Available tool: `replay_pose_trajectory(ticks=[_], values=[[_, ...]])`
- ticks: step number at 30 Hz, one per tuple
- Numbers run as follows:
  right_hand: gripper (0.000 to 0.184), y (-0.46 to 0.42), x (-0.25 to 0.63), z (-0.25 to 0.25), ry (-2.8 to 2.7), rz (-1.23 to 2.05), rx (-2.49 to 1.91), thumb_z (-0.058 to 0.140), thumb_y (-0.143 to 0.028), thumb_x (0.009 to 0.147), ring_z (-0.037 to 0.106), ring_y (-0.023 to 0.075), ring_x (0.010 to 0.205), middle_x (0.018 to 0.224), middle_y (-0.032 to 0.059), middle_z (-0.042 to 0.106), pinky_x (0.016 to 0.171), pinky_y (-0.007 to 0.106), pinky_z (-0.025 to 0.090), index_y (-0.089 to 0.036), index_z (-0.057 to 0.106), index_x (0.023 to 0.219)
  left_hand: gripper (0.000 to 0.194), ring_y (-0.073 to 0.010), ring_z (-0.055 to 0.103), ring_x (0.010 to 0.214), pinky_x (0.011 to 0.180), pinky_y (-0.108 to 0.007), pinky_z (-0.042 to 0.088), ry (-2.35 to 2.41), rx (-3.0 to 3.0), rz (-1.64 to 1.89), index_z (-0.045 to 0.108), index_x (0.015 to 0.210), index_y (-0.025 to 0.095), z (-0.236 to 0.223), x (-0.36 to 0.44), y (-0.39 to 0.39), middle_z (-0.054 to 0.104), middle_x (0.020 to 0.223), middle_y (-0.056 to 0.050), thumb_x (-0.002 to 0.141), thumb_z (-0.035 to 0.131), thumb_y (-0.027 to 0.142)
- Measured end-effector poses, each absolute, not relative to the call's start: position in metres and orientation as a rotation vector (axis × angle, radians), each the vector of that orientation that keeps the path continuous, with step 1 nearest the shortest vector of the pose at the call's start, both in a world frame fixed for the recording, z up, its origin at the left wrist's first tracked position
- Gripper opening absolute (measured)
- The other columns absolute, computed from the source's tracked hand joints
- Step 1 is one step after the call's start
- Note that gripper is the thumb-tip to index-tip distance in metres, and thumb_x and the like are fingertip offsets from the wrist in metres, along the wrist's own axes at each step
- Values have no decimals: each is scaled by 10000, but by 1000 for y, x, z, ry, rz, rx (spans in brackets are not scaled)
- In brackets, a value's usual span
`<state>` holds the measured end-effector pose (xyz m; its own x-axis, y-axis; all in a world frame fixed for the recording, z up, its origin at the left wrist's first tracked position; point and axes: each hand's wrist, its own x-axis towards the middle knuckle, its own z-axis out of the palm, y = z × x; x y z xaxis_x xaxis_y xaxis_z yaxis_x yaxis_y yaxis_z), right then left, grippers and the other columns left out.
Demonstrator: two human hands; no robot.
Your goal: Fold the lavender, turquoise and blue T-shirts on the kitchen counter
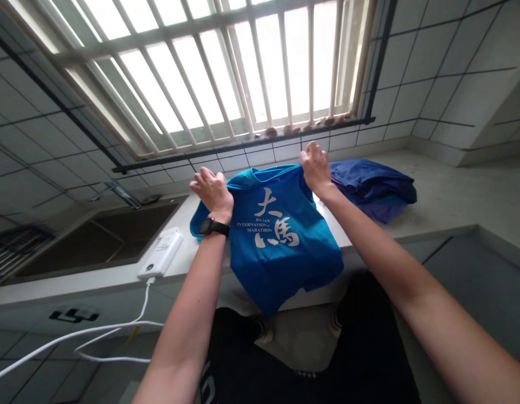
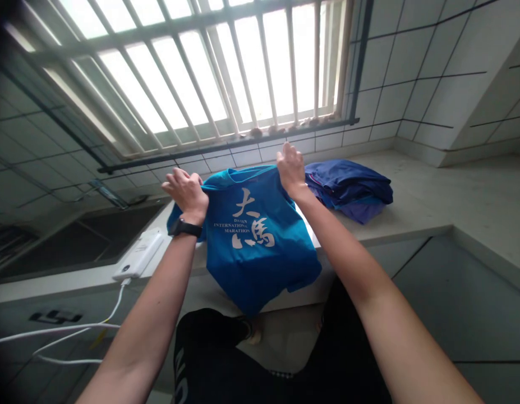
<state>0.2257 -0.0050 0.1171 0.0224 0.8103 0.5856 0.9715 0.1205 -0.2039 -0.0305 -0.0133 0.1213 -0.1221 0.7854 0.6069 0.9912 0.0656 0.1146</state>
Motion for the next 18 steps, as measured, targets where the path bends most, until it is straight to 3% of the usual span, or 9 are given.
replay_pose_trajectory(ticks=[1, 4, 6, 9, 12, 15, 18], values=[[484, -9, 218, 107, -1810, -319, -1793, 419, -26, 939, 479, 369, 1345, 1465, 261, 492, 1077, 537, 424, -74, 568, 1397, 326, -356, 453, 1297, 1066, -547, 379, -1989, -1844, -589, 642, 1169, 72, 104, -26, -11, 518, 1363, -224, 990, 370, 98], [554, -32, 189, 74, -1915, -42, -1895, 494, -93, 949, 505, 359, 1338, 1516, 255, 472, 1038, 511, 468, -132, 485, 1501, 412, -348, 562, 1221, 1001, -457, 461, -1965, -2129, -368, 625, 1303, 87, 49, -14, -8, 591, 1348, -212, 907, 606, 199], [480, -50, 172, 52, -2045, 289, -2013, 531, -235, 993, 517, 366, 1353, 1505, 210, 520, 1043, 534, 484, -210, 542, 1472, 379, -324, 584, 1265, 1080, -456, 442, -1901, -2277, -287, 656, 1310, 132, 18, -11, -8, 622, 1384, -189, 966, 533, 232], [552, -67, 162, 29, -2062, 581, -2192, 482, -454, 1043, 329, 445, 1516, 1641, 198, 400, 1138, 695, 360, -246, 496, 1554, 409, -297, 558, 1364, 1212, -473, 341, -1829, -2344, -295, 668, 1332, 152, -6, -13, -6, 622, 1442, -181, 1016, 419, 226], [601, -64, 170, 19, -2092, 606, -2137, 386, -477, 1074, 176, 462, 1576, 1726, 177, 243, 1163, 777, 227, -258, 378, 1634, 407, -294, 589, 1341, 1212, -468, 363, -1808, -2347, -384, 667, 1351, 170, -9, -18, -4, 650, 1417, -165, 1001, 473, 240], [596, -49, 186, 19, -2170, 604, -2047, 359, -456, 1084, 162, 442, 1583, 1732, 156, 238, 1179, 750, 226, -242, 359, 1641, 415, -265, 614, 1314, 1146, -407, 455, -1698, -2487, -467, 661, 1377, 254, -5, -19, -4, 642, 1444, -107, 984, 528, 223], [552, -37, 203, 19, -2163, 442, -1975, 314, -371, 1090, 312, 361, 1544, 1686, 158, 353, 1207, 613, 310, -209, 412, 1608, 359, -222, 673, 1211, 1027, -318, 531, -1660, -2602, -461, 725, 1269, 302, -2, -16, -6, 677, 1387, -62, 1001, 509, 201]])
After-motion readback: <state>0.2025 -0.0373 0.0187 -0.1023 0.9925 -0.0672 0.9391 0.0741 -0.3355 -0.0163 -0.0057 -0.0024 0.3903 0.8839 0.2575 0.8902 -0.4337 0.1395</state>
